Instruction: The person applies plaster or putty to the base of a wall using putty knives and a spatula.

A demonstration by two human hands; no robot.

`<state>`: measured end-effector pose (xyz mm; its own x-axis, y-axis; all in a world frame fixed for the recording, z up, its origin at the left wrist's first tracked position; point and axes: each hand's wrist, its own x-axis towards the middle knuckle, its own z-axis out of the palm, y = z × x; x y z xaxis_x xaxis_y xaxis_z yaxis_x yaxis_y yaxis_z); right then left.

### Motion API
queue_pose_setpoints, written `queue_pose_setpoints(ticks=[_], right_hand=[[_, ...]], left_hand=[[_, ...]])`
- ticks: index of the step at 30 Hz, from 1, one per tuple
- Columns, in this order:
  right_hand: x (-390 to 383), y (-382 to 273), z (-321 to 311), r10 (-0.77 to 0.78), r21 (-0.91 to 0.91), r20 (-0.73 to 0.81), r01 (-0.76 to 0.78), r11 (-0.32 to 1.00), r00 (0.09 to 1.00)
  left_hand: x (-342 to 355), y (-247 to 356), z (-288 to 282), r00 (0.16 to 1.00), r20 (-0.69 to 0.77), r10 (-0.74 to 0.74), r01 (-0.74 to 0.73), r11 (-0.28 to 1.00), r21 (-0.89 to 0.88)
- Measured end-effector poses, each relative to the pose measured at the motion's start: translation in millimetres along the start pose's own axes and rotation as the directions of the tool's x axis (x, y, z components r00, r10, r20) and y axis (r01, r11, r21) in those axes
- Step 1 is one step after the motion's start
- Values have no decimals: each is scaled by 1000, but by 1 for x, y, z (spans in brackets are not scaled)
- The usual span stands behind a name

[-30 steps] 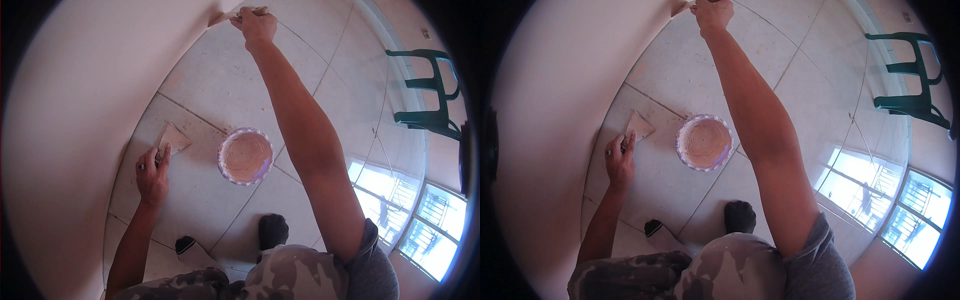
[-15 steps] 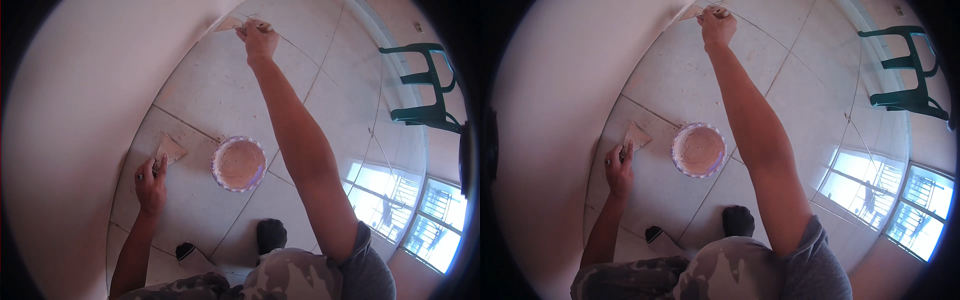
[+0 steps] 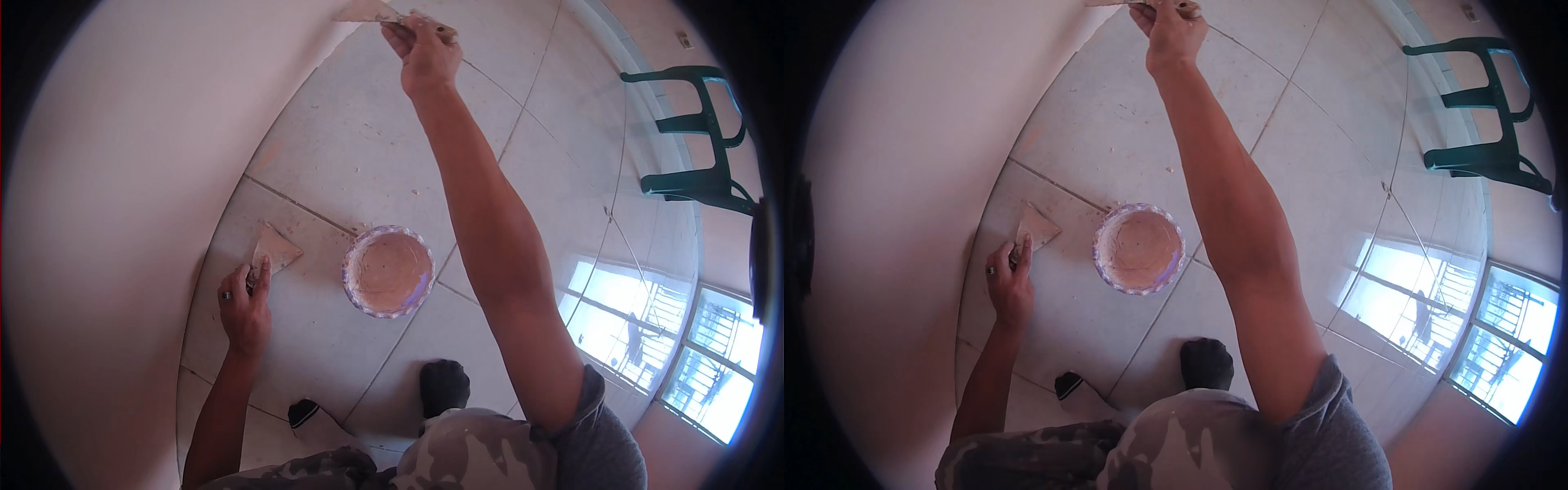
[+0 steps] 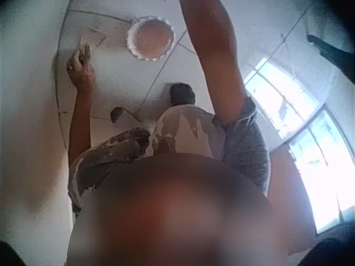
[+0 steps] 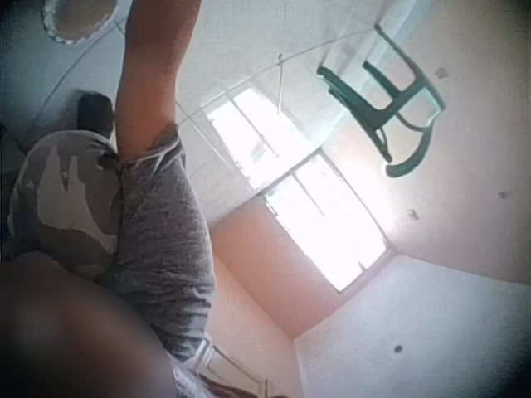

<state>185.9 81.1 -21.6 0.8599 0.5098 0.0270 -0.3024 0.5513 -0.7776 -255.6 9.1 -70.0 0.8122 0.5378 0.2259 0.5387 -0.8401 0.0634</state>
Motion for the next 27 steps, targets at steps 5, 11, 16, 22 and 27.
queue_pose_setpoints(ticks=[5,11,16,22,27], right_hand=[[3,-5,-10,-31,-96,-45,27,995,999],[-4,17,1,1,-201,-139,-29,979,990],[10,7,3,-48,18,-14,48,999,999],[19,-10,-16,-54,-99,-96,44,994,994],[25,17,-13,8,-236,-129,-39,971,992]], left_hand=[[0,0,3,1000,8,-1,1,1000,1],[1,3,2,1000,5,3,-3,1000,-3],[0,1,3,1000,8,3,-3,1000,-14],[1,3,1,1000,6,0,0,1000,-9],[1,3,4,1000,7,-1,1,1000,1]])
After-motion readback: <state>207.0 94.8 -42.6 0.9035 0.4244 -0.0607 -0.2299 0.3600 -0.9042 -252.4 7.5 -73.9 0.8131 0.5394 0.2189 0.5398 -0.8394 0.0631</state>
